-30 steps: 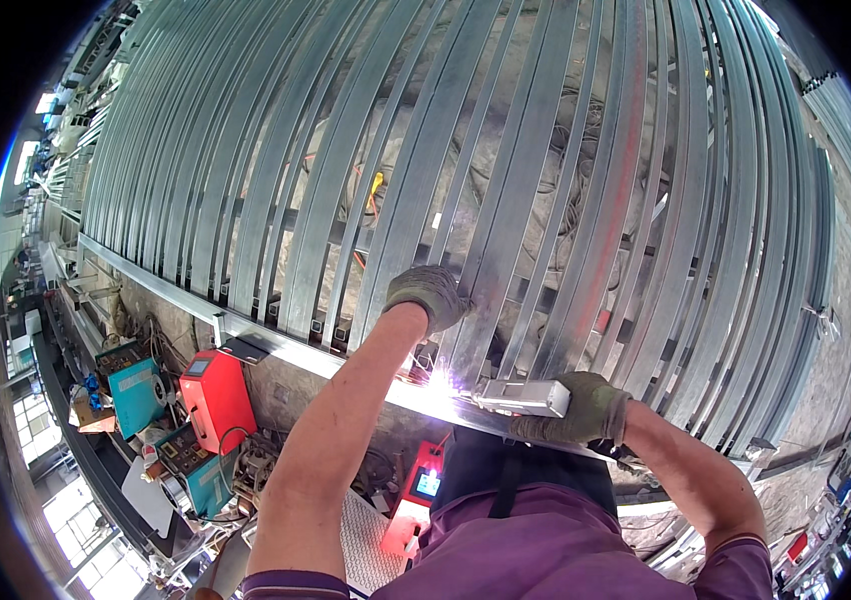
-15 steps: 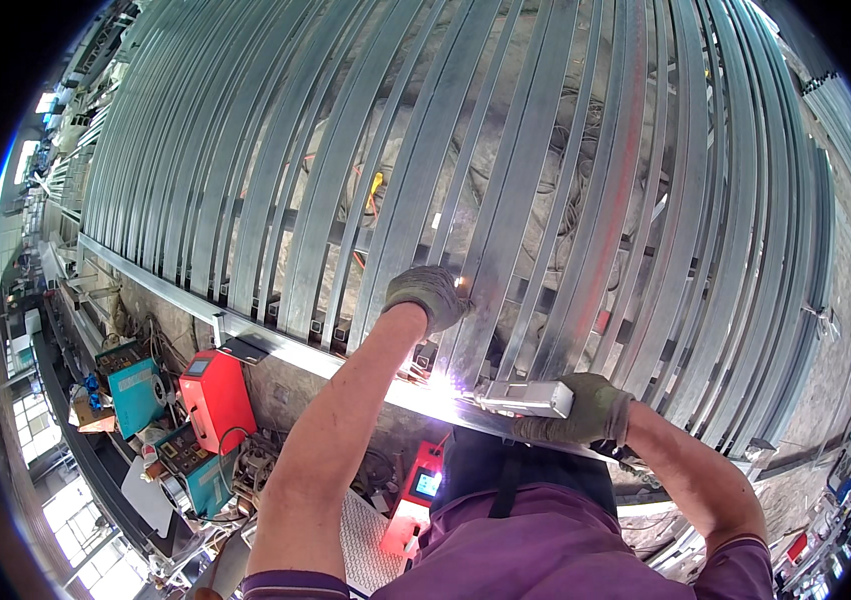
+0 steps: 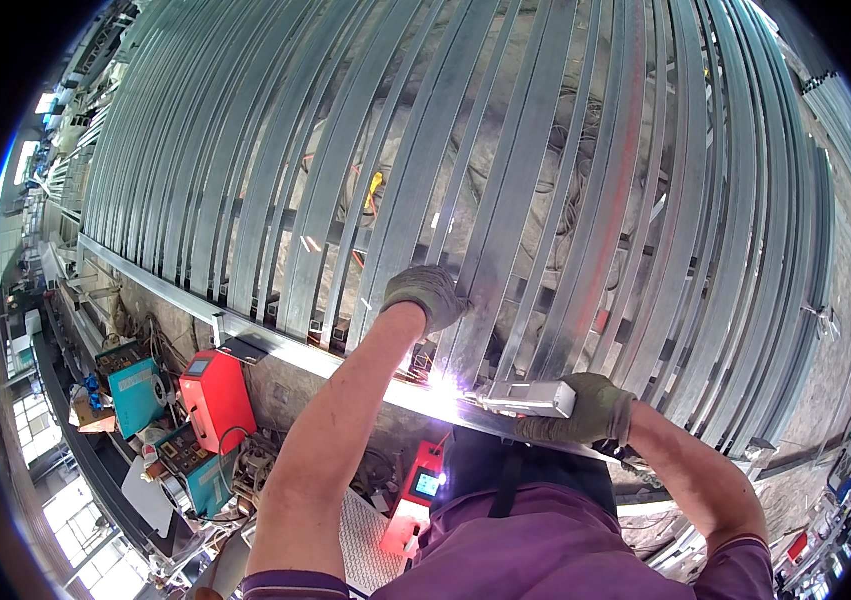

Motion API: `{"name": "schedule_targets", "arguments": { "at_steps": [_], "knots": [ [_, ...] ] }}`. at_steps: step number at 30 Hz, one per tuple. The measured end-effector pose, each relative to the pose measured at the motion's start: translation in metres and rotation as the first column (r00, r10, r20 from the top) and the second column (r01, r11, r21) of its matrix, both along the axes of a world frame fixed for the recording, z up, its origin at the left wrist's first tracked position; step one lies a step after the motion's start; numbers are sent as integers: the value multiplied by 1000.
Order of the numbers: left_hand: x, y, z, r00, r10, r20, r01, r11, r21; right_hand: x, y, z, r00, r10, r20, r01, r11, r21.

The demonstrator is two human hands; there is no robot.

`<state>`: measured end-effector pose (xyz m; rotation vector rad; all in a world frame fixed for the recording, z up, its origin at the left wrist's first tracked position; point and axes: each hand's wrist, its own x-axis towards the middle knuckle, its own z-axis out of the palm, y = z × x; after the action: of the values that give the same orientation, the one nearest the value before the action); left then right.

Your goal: The person welds a long metal frame using a handheld welding torch. They hold the frame with one hand and guide the torch along the seam with the other, creating bright sparks. The person occasionally pauses to reposition the torch or adjust their grip.

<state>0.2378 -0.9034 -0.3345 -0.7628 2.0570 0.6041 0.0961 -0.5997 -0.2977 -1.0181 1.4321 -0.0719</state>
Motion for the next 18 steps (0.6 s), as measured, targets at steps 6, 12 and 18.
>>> {"name": "schedule_targets", "arguments": {
  "at_steps": [6,12,18],
  "knots": [
    [-1,1,2,999,37,12,-37,999,9,-2,0,5,1000,-23,10,23,1000,3],
    [-1,1,-3,1000,26,-3,-26,1000,3,-3,-2,7,999,-2,47,3,1000,-19],
    [1,1,-6,1000,20,-4,-20,1000,5,-3,-11,14,999,-27,38,23,996,82]
  ]
}}
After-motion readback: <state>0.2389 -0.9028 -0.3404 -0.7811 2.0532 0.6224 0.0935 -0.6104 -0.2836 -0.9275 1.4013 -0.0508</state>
